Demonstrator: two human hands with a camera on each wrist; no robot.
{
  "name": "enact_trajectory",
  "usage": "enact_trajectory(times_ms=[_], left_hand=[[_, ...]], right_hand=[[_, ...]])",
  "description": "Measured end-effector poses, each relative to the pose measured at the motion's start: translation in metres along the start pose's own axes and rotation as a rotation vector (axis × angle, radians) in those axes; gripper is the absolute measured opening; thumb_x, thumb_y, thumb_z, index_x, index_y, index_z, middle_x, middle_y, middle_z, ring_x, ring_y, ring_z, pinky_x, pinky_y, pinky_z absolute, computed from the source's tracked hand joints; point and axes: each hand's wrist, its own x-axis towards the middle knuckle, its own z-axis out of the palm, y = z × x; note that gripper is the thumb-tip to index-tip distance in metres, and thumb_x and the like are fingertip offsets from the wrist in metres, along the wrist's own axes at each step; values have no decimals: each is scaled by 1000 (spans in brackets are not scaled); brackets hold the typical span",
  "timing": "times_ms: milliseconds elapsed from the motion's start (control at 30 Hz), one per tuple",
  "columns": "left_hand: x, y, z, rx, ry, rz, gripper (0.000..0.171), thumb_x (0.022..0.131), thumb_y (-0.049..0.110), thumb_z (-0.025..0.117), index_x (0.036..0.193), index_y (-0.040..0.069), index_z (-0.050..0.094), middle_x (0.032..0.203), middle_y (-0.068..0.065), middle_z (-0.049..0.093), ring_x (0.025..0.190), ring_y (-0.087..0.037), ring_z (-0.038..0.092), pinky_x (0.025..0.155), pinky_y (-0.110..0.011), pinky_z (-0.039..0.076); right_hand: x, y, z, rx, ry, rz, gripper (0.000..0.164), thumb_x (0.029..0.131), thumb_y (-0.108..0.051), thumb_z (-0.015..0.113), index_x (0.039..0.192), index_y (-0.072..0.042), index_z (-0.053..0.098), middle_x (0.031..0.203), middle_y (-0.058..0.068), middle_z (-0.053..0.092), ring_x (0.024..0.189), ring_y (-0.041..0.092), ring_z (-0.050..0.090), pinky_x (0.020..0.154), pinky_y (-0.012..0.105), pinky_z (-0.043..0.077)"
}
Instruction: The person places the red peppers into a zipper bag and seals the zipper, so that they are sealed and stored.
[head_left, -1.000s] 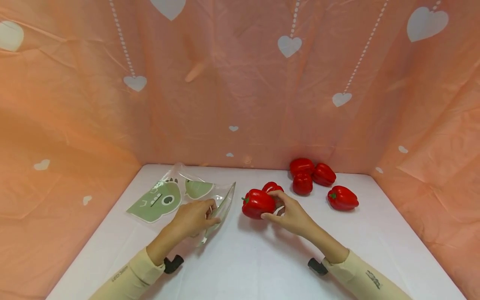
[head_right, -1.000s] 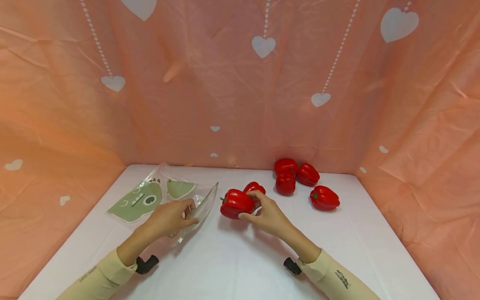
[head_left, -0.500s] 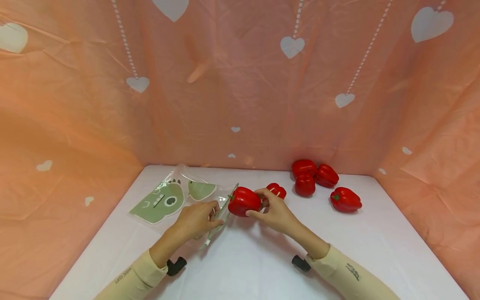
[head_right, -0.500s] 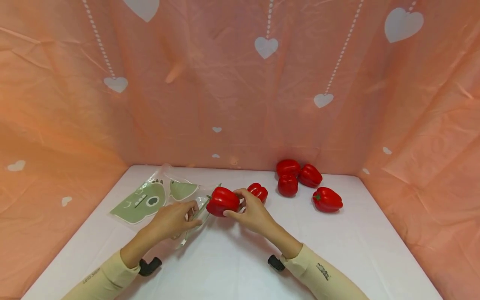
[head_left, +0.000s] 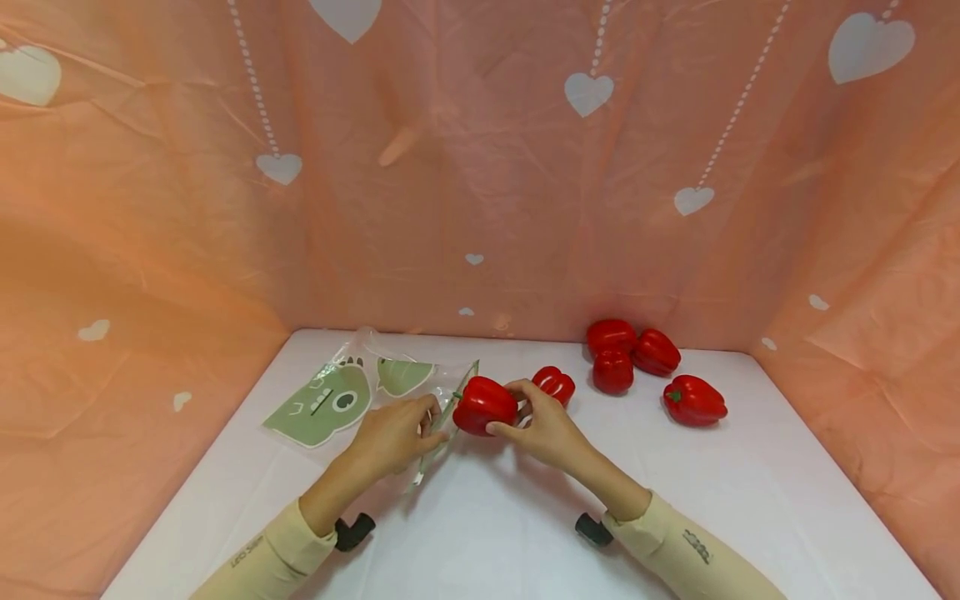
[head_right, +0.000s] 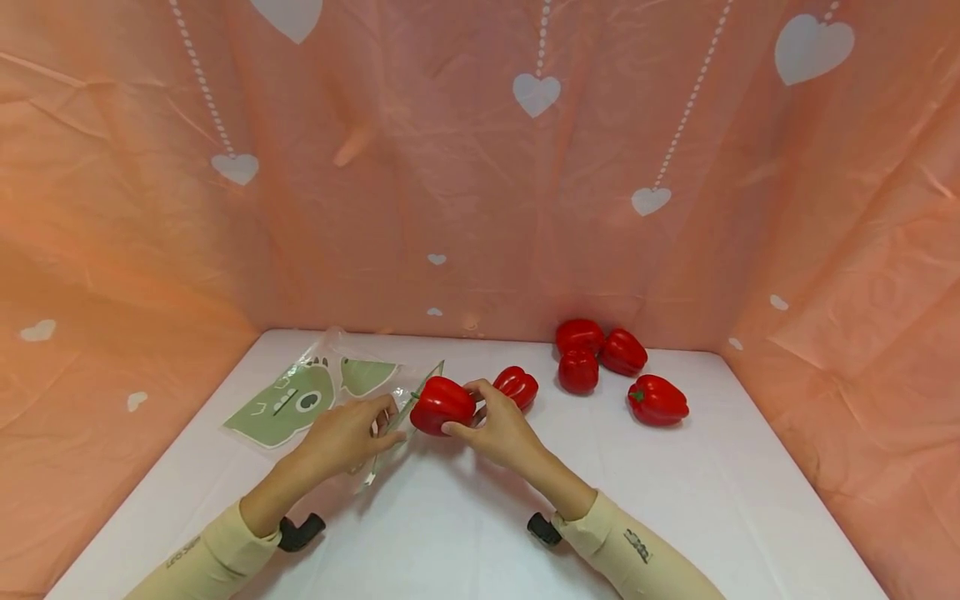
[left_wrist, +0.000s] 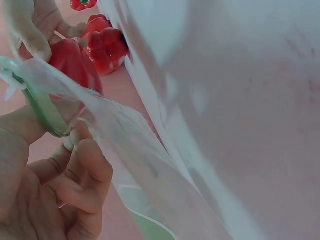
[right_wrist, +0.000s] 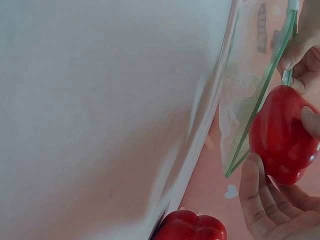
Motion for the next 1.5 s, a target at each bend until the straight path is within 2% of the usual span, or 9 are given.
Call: enact_trajectory(times_ms=[233, 467, 667, 833, 1067, 1267, 1400, 1500], left_hand=[[2, 2, 1, 19, 65, 12, 23, 91, 28, 85, 94, 20, 64, 70, 15, 55, 61, -6, 50, 53, -30, 41], [3, 5, -1, 0, 157, 19, 15, 96, 21, 81, 94, 18, 67, 77, 10, 67, 64, -9, 57, 53, -33, 44], [4, 7, 0, 70, 258, 55, 12, 95, 19, 82, 96, 17, 70, 82, 4, 65, 68, -15, 63, 52, -32, 47], [3, 13, -2, 101, 332, 67, 13, 93, 17, 84, 97, 16, 71, 77, 4, 62, 62, -17, 62, 49, -32, 45], [4, 24, -5, 50, 336, 82, 12, 94, 15, 82, 98, 16, 70, 76, 8, 60, 61, -12, 57, 49, -29, 43], [4, 28, -5, 20, 331, 104, 12, 93, 13, 80, 100, 16, 70, 75, 10, 60, 61, -9, 54, 49, -26, 44], [4, 27, -6, -61, 318, 91, 13, 92, 9, 78, 100, 13, 70, 78, 8, 64, 63, -9, 55, 52, -26, 46], [4, 26, -6, -131, 281, 65, 12, 93, 9, 78, 100, 13, 70, 82, 6, 66, 65, -9, 55, 55, -25, 48]], right_hand=[[-2, 1, -2, -19, 7, 2, 58, 85, -21, 93, 133, -5, 64, 108, 5, 72, 92, 20, 66, 73, 29, 57], [-3, 7, 0, -2, 4, -35, 58, 85, -19, 92, 132, -4, 62, 105, 7, 72, 88, 19, 67, 73, 28, 55], [-4, 8, 1, 26, 11, -35, 55, 85, -16, 92, 126, -4, 58, 110, 12, 73, 86, 22, 67, 74, 28, 54], [-4, 7, 2, 32, -4, -17, 53, 85, -17, 91, 127, -3, 62, 110, 10, 72, 87, 24, 68, 73, 27, 56], [-2, 7, 3, 57, 9, -4, 54, 85, -19, 92, 129, -3, 65, 108, 7, 73, 83, 17, 66, 69, 29, 56], [-1, 7, 4, 122, 5, 36, 53, 86, -18, 91, 128, -3, 64, 106, 8, 74, 78, 15, 63, 68, 30, 54], [1, 7, 4, 189, -20, 54, 52, 87, -14, 90, 129, 3, 63, 109, 13, 73, 78, 15, 66, 67, 28, 56], [3, 7, 5, 219, -52, 58, 52, 89, -13, 88, 130, 6, 62, 112, 17, 72, 77, 15, 68, 68, 28, 57]])
